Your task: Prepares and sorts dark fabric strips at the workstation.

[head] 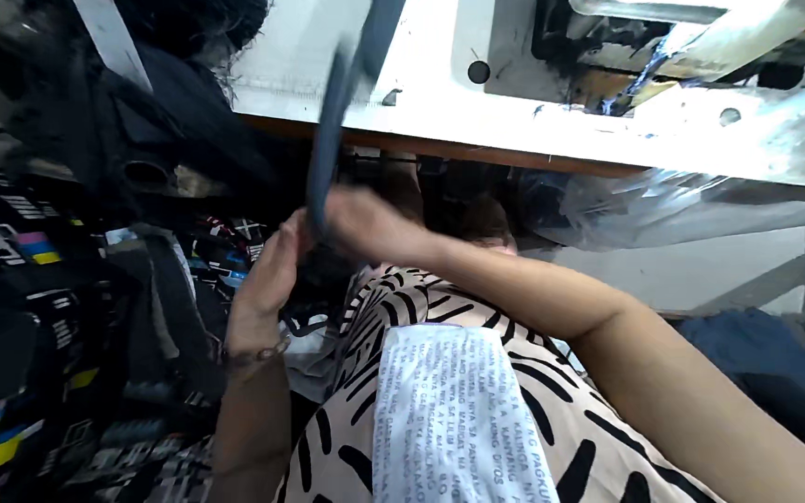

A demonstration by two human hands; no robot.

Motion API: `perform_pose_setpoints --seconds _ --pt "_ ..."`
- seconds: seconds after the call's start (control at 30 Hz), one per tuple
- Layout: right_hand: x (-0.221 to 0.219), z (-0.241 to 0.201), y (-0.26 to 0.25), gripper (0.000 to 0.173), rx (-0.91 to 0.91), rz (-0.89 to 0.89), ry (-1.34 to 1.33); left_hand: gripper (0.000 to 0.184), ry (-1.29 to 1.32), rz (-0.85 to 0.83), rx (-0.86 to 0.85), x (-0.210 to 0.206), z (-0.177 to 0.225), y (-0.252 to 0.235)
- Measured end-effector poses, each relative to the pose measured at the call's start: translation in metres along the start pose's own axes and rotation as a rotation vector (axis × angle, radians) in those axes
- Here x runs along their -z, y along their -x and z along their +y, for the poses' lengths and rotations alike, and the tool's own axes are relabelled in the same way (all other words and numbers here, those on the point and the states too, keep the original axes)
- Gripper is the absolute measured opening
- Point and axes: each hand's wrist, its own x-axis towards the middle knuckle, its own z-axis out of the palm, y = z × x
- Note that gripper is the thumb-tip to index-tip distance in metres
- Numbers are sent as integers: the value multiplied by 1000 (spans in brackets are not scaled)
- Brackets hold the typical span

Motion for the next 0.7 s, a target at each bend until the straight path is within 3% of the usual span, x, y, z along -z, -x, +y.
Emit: perform_pose_setpoints --seconds 0.03,0.1,0.13,0.23,0.3,0.33,0.4,0.47,0.53,0.63,0.7 --pt "-10 8 10 19 28 -220 185 88 223 -3 -60 -10 15 -7" --pt "-12 15 12 22 -60 -521 336 58 417 26 -214 -20 46 -11" --pt "-4 12 8 28 -148 -525 291 43 443 30 -284 -20 57 -6" --pt "34 1 -18 59 -331 -59 -327 32 290 -151 -351 8 51 26" --pt "67 -18 -39 78 -215 145 -715 39 -85 -248 -273 30 27 39" --pt "81 -29 -46 82 -112 200 -801 42 -310 -205 -203 35 13 42" --pt "91 -53 -57 65 29 398 -900 39 -639 -58 -15 34 -9 40" --pt "79 -63 -60 43 102 483 -770 44 -665 51 89 29 -23 30" --pt "46 -49 -42 33 141 317 -375 61 -461 114 81 19 -21 17" --pt "-1 -9 5 26 43 -259 162 89 223 94 16 -13 13 -1" --pt "-2 9 16 23 -80 -615 260 64 466 10 -101 -25 34 -7"
